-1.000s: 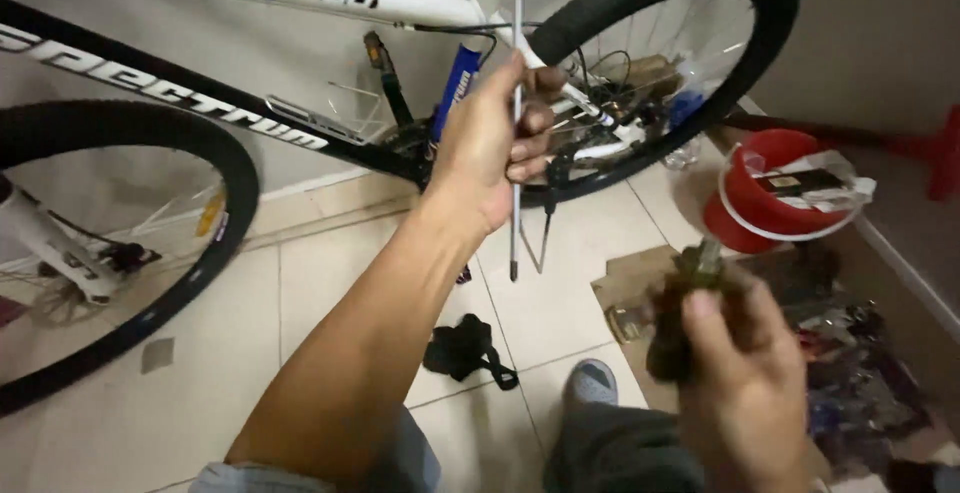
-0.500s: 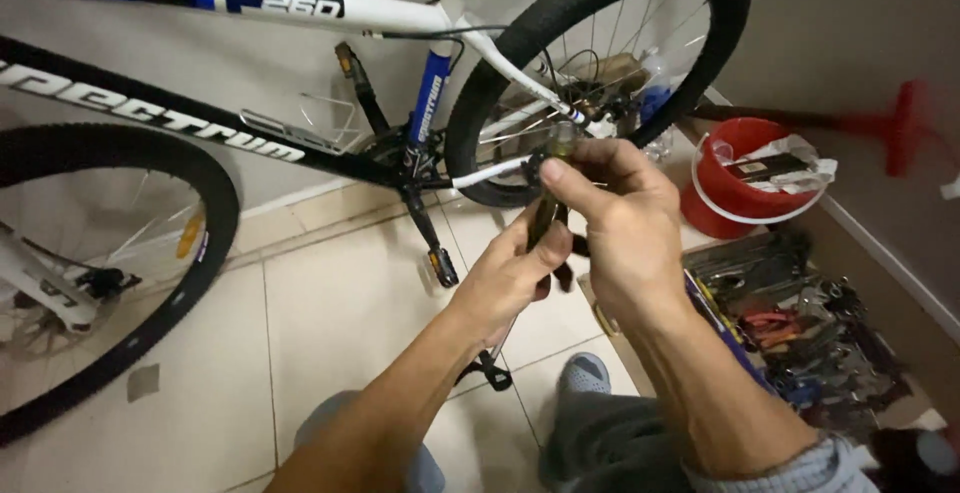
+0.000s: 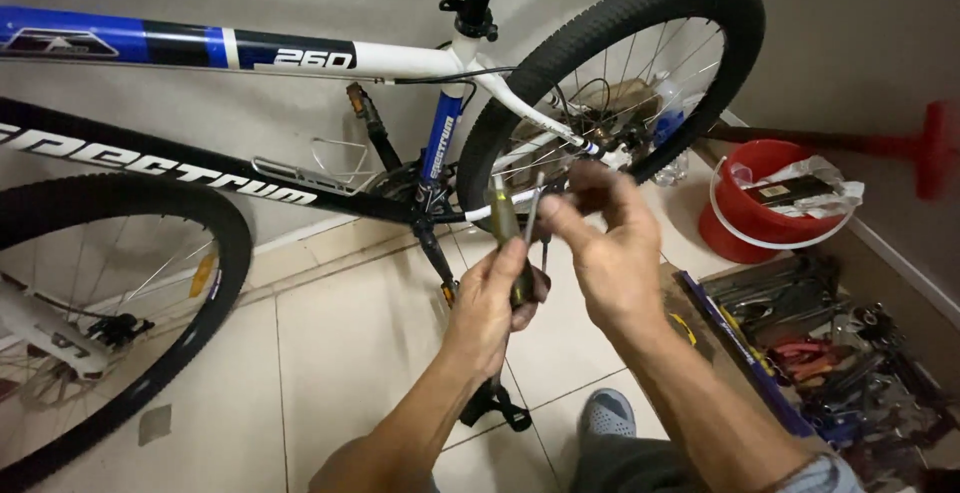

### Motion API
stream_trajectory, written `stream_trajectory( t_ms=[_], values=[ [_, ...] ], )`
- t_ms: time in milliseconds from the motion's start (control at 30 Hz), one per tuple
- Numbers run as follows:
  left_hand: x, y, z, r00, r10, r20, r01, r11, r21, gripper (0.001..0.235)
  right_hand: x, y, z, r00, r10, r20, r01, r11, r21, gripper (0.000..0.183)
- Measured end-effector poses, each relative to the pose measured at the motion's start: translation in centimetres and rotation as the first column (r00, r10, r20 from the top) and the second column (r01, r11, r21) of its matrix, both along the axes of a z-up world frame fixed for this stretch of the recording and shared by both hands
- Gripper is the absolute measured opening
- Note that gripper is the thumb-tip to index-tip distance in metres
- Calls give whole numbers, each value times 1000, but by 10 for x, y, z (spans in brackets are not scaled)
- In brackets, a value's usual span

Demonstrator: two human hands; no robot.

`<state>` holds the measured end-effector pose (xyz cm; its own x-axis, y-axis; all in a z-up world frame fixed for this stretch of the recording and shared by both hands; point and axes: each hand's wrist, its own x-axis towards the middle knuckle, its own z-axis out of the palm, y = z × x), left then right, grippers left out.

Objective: The person uses a screwdriver and an Allen wrench to adjust the bicycle's seat post and handlebar stem. They tighten bolts on the seat clamp and the headset area while the bicycle is positioned on a tiled floor.

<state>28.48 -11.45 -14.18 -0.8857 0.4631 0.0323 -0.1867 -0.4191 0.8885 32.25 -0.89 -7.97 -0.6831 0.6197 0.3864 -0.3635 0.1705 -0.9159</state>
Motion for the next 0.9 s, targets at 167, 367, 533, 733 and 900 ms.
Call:
stream_trajectory(
  t_ms=[167,367,533,733,900],
  values=[
    [0,11,-26,999,-28,44,31,998,-63,46,-14,7,-27,889,303,344,-169,914,-368,24],
    [-5,10,6,996,92,-15,-92,936,-339,32,-24,8,-10,949,197,246,-92,920,-381,26],
    [-37,0,-8,977,177,-116,-212,818,-535,37,-63,43,12,997,45,63,-24,952,-304,31],
    [-73,-1,38,932,316,-178,-362,786,-501,24,-125,77,53,986,20,-163,-64,960,-273,26],
    [-140,8,100,849,318,-423,-508,715,-481,29,-161,80,80,961,273,55,-236,904,-357,28]
  ],
)
